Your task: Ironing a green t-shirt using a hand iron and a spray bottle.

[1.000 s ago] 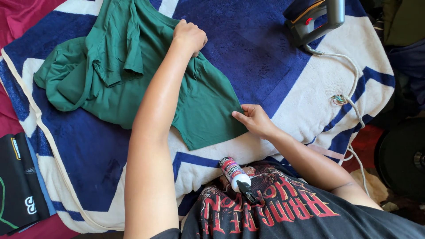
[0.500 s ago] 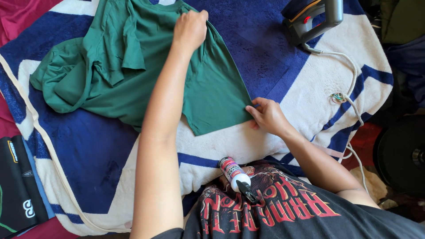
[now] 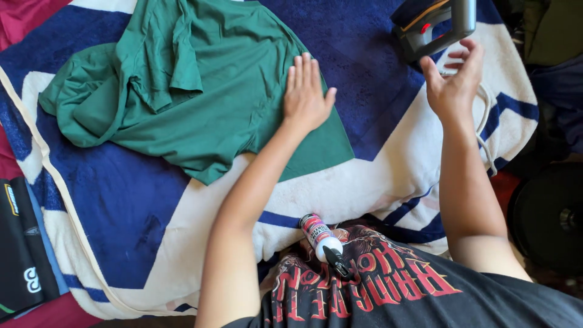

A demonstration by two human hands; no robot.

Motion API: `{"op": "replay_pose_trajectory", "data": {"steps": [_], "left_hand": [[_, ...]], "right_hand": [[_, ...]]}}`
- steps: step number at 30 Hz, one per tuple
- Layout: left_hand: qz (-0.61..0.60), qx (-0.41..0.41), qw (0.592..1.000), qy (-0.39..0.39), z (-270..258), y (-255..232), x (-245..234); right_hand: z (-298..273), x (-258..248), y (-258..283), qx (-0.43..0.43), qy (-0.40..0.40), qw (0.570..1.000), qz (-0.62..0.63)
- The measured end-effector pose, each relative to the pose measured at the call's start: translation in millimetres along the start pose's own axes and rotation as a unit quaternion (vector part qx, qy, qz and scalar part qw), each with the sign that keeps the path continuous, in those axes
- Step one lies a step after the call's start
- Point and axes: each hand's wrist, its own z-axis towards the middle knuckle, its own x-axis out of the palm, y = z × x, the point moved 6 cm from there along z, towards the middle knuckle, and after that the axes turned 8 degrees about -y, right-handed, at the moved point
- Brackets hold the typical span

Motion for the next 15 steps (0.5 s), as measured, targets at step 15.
{"op": "replay_pose_trajectory", "data": {"steps": [15], "left_hand": [[-0.426, -0.455, 0.772, -0.123, -224.3, 89.9, -66.6]], "right_hand": [[69.8, 37.2, 160.9, -0.276, 0.104, 0.955, 0.024]]}}
